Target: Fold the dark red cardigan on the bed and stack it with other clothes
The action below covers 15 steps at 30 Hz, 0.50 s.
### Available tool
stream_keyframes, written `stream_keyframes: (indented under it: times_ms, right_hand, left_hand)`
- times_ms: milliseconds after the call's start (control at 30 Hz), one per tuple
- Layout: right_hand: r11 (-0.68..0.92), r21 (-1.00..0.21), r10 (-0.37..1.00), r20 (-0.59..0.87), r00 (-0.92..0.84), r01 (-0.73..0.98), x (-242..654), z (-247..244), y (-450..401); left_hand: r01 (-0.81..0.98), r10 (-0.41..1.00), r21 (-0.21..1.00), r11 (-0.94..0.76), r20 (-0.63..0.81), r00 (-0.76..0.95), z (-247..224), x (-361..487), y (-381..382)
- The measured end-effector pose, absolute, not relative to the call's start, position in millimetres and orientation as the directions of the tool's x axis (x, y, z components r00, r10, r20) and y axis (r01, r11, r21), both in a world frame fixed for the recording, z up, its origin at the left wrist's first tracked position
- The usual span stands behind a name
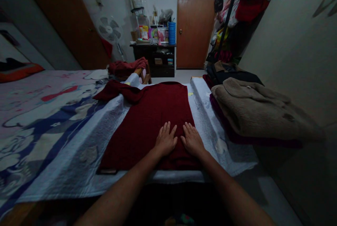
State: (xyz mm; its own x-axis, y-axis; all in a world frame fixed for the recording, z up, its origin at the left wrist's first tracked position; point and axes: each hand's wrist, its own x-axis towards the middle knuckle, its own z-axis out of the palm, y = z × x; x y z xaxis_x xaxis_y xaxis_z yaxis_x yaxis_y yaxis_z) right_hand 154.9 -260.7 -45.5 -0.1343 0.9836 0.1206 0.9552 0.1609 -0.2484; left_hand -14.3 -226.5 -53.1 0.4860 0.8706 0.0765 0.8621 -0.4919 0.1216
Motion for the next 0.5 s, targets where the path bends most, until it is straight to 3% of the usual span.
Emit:
stream_keyframes:
  times_ms: [133,500]
  right_hand:
    - [0.116,-0.263,0.993,0.060,-0.104,0.958,141,-40,-265]
    - [0.158,-0.222,0.983,0.132,-0.131,0.962,140,-47,-283]
  left_hand:
    - [0.861,0.867,0.112,-0.496,0.123,0.484,-55,-13,-228]
    - [0.848,0.855,0.128,-0.515,0.146,0.497,-57,-18,-229]
